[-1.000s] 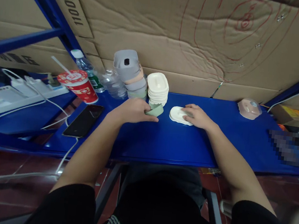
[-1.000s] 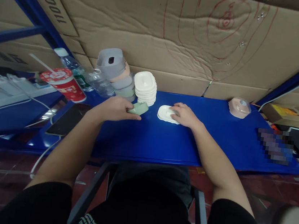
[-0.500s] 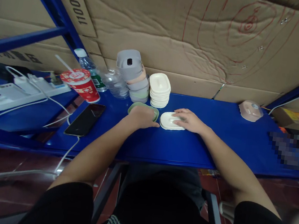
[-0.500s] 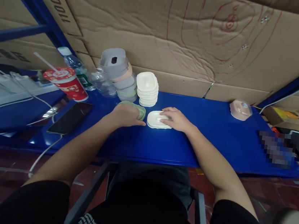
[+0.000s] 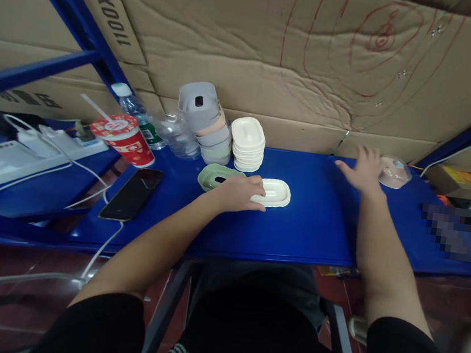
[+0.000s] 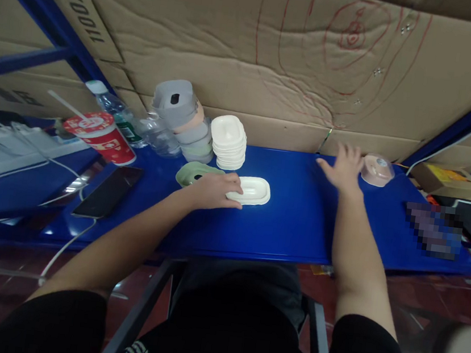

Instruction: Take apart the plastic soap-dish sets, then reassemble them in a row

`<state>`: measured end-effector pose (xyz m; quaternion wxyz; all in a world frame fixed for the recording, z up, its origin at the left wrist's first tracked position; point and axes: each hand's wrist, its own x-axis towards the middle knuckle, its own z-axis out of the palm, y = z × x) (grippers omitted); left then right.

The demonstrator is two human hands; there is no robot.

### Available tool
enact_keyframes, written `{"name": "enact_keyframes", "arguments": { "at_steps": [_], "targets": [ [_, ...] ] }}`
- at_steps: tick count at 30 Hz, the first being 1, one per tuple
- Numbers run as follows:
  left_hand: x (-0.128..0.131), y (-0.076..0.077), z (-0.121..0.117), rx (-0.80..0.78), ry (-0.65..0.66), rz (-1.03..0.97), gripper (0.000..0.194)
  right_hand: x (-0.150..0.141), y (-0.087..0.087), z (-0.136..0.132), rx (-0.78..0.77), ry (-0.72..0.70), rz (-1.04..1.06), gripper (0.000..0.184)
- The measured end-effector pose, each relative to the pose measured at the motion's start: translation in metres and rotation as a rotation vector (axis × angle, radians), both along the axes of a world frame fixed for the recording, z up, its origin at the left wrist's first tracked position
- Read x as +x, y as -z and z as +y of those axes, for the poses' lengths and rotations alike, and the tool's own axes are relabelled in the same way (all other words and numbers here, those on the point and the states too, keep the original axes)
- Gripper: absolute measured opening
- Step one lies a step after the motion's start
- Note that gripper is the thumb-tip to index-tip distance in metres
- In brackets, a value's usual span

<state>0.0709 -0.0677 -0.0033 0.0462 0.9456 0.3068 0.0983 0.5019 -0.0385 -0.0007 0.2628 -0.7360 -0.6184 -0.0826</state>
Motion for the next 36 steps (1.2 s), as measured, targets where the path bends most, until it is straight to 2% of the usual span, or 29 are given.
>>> {"name": "enact_keyframes", "arguments": {
  "at_steps": [3,6,8,10,15,18,21,24,27,29,32,36],
  "targets": [
    [0.001,0.004,0.003,-0.022,0.021,0.062,0.033,0.046,0.007,-0.008,0.005,0.31,0.074,0.092],
    [-0.002,0.003,0.009,-0.026,-0.002,0.089,0.029,0.064,0.019,-0.013,-0.092,0.445,0.148,0.094],
    [-0.006,0.003,0.013,-0.037,-0.023,0.089,0.028,0.062,0.023,-0.013,-0.183,0.458,0.144,0.097],
    [-0.009,0.002,0.017,-0.049,-0.048,0.075,0.028,0.051,0.022,-0.01,-0.194,0.463,0.084,0.095],
    [-0.012,0.004,0.022,-0.052,-0.086,0.066,0.027,0.017,0.011,-0.006,-0.024,0.48,-0.047,0.077],
    [-0.012,0.002,0.022,-0.066,-0.102,0.083,0.027,0.008,0.008,-0.009,0.02,0.446,-0.007,0.074],
    [-0.013,-0.001,0.022,-0.073,-0.124,0.095,0.027,0.013,0.007,-0.011,-0.048,0.433,0.114,0.069],
    [-0.014,-0.003,0.022,-0.073,-0.143,0.094,0.026,0.025,0.008,-0.005,-0.115,0.332,0.229,0.061],
    [-0.017,-0.003,0.024,-0.071,-0.146,0.088,0.027,0.03,0.011,0.004,-0.127,0.039,0.274,0.047],
    [-0.018,-0.003,0.025,-0.067,-0.146,0.087,0.028,0.025,0.013,0.008,-0.136,-0.181,0.286,0.045],
    [-0.02,-0.003,0.026,-0.076,-0.15,0.08,0.028,0.008,0.015,0.01,-0.16,-0.404,0.26,0.054],
    [-0.02,-0.001,0.027,-0.09,-0.148,0.057,0.028,-0.019,0.015,0.006,-0.18,-0.517,0.194,0.076]
  ]
}}
